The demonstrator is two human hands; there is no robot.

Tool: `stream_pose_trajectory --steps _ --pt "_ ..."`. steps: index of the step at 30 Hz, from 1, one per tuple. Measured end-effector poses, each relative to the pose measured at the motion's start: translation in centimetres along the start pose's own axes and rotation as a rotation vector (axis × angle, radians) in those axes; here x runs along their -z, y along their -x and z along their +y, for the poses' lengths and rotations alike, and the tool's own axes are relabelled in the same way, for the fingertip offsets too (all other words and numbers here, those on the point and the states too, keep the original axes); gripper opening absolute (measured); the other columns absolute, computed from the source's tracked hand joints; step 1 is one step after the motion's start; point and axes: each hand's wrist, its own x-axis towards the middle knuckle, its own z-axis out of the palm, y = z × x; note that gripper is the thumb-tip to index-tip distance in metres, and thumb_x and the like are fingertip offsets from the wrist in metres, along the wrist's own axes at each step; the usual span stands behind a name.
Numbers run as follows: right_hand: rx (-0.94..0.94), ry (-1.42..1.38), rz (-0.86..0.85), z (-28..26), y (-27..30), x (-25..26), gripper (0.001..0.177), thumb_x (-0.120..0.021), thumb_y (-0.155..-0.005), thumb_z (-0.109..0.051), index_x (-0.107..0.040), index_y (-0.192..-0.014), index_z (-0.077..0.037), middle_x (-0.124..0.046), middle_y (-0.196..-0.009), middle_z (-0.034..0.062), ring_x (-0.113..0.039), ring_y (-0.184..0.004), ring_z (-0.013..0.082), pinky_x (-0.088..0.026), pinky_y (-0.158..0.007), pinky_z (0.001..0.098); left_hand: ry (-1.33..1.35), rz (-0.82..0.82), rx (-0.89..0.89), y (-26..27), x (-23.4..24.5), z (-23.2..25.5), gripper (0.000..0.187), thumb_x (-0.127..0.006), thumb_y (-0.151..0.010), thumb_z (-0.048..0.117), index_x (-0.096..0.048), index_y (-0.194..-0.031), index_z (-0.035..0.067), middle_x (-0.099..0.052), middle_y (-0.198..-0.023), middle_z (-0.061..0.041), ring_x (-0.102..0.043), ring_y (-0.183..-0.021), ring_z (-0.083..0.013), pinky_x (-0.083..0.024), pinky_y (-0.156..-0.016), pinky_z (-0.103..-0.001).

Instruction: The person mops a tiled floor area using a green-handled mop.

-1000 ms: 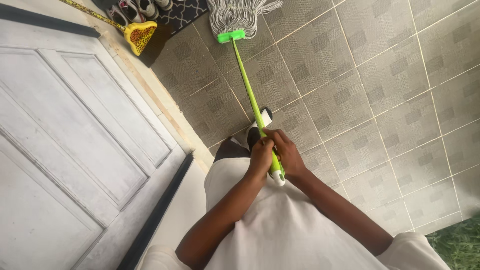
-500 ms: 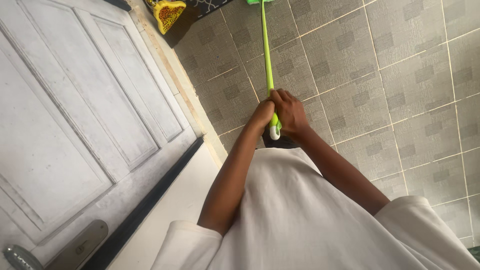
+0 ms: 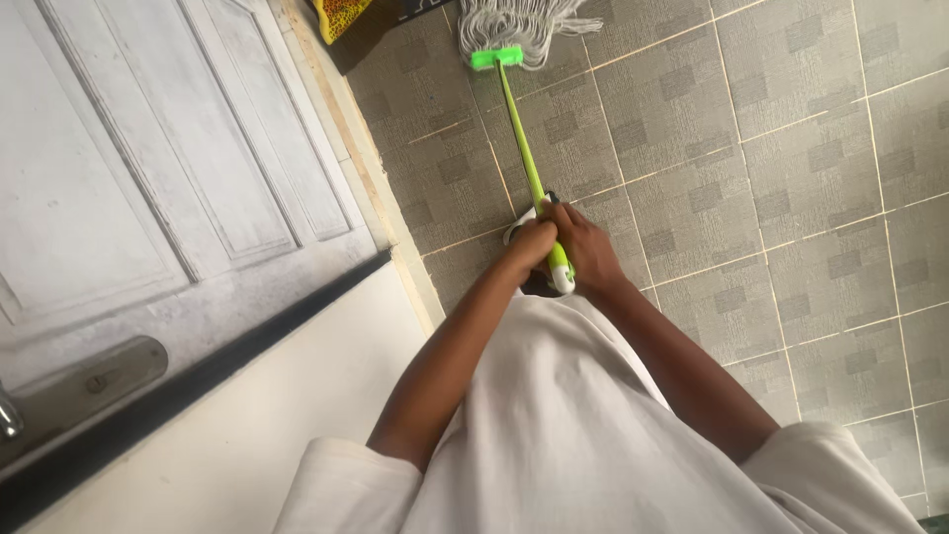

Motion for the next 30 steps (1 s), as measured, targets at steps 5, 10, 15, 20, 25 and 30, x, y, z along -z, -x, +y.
stream_pose_trajectory --steps 5,10,15,20,25,30 --pt "0.018 0.175 -0.072 4.2 1.8 -6.6 0.074 -0.08 -0.073 -0.022 -0.05 -0.138 -0.004 -0.064 -0.131 0.0167 -0.071 -0.093 0.0401 -0.057 -0.075 0.0487 -0.035 0.191 -0.051 -5.4 1.1 -7.5 0.045 -0.047 -0.088 0.021 -0.065 -0.116 -0.009 -0.073 -0.097 -0.025 -0.076 -0.087 -0.0396 -0.061 -0.066 -0.046" --pt "0.037 0.251 -0.199 2.9 9.8 -8.6 0.075 -0.081 -0.076 -0.024 -0.047 -0.139 -0.001 -0.064 -0.126 0.0185 -0.072 -0.087 0.0382 -0.058 -0.074 0.0481 -0.032 0.089 -0.017 1.2 -0.9 -15.2 0.044 -0.041 -0.096 0.028 -0.06 -0.124 -0.001 -0.07 -0.104 -0.022 -0.071 -0.09 -0.0336 -0.057 -0.074 -0.047" --pt "0.006 0.091 -0.259 -2.8 19.8 -4.3 0.05 -0.075 -0.081 -0.021 -0.055 -0.123 -0.005 -0.058 -0.139 0.0201 -0.071 -0.094 0.038 -0.059 -0.079 0.0459 -0.085 -0.22 -0.003 15.1 -3.5 -16.9 0.06 -0.056 -0.098 0.027 -0.03 -0.145 0.0 -0.063 -0.126 -0.02 -0.069 -0.109 -0.0245 -0.058 -0.09 -0.036" --pt "-0.018 0.096 -0.187 -3.7 19.0 -2.3 0.06 -0.08 -0.079 -0.027 -0.055 -0.13 -0.005 -0.061 -0.129 0.014 -0.066 -0.111 0.0366 -0.057 -0.088 0.0456 0.003 -0.251 0.023 15.5 -5.2 -13.1 0.057 -0.054 -0.095 0.029 -0.042 -0.143 0.001 -0.068 -0.115 -0.018 -0.071 -0.094 -0.025 -0.059 -0.077 -0.038" --pt "0.196 0.246 -0.084 0.4 13.0 -4.2 0.064 -0.084 -0.072 -0.027 -0.055 -0.127 -0.01 -0.059 -0.138 0.0137 -0.065 -0.115 0.0367 -0.057 -0.087 0.0464 -0.053 0.018 -0.05 8.2 -2.8 -10.9 0.054 -0.051 -0.096 0.028 -0.051 -0.141 0.0 -0.072 -0.108 -0.019 -0.071 -0.084 -0.0245 -0.058 -0.069 -0.038" --pt "0.148 0.381 -0.074 3.5 5.7 -7.5 0.051 -0.077 -0.083 -0.025 -0.051 -0.125 -0.012 -0.067 -0.122 0.0084 -0.073 -0.09 0.0273 -0.059 -0.066 0.0393 -0.189 0.322 -0.115 6.0 -2.4 -7.5 0.058 -0.032 -0.106 0.041 -0.041 -0.15 0.004 -0.069 -0.111 -0.019 -0.073 -0.091 -0.0285 -0.058 -0.079 -0.044"
